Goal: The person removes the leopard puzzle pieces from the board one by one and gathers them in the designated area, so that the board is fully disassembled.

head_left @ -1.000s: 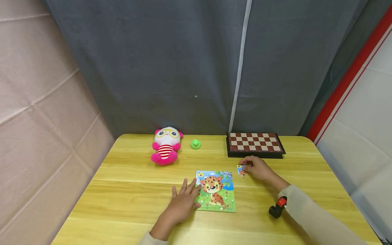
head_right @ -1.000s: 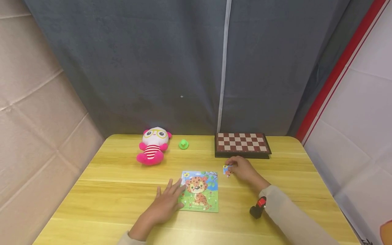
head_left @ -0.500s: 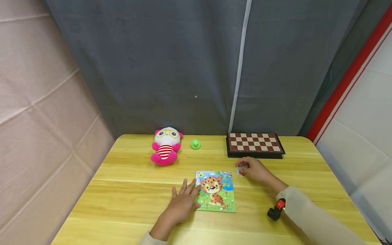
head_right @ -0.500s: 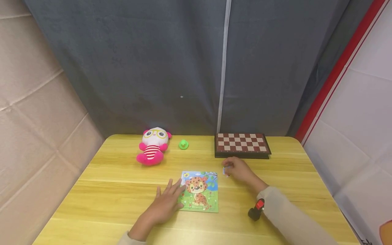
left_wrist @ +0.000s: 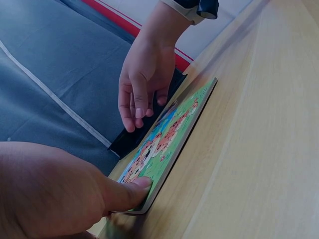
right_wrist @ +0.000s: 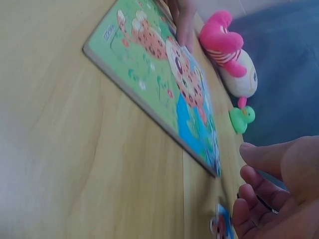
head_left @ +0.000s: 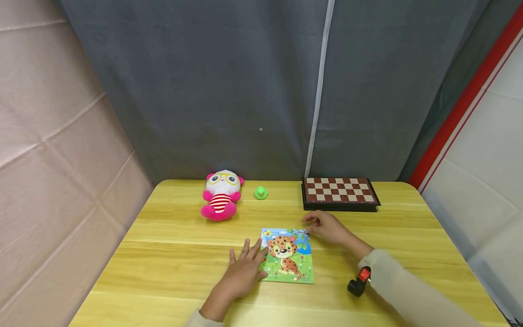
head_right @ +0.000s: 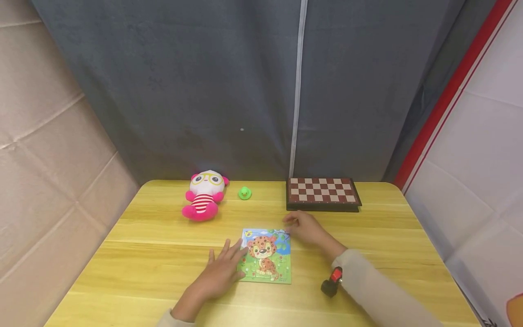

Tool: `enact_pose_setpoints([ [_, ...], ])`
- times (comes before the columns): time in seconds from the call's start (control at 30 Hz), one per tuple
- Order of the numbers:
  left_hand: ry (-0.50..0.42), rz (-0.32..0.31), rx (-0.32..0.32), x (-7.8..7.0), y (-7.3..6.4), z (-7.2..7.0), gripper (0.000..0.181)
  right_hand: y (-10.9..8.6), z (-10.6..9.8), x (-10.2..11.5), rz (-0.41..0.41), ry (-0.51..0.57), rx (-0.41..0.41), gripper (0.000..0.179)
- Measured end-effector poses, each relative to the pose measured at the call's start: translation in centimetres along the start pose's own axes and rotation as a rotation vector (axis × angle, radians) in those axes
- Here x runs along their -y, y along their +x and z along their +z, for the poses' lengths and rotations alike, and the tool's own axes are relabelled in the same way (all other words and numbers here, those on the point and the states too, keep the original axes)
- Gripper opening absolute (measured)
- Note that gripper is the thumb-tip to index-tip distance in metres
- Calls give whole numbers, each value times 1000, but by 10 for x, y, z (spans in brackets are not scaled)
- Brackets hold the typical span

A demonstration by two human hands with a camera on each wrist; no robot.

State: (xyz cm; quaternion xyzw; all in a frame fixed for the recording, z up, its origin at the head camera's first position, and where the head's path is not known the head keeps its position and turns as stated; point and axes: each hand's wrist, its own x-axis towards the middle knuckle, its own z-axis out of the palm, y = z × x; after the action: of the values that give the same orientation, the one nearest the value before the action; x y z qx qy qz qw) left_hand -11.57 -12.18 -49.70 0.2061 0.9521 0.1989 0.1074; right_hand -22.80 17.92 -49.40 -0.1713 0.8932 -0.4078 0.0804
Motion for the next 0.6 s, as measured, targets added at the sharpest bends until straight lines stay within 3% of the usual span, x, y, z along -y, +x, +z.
enact_pose_setpoints([
  [0.6,0,-3,9,1,1,1,68,9,32,30,9,78,86,22],
])
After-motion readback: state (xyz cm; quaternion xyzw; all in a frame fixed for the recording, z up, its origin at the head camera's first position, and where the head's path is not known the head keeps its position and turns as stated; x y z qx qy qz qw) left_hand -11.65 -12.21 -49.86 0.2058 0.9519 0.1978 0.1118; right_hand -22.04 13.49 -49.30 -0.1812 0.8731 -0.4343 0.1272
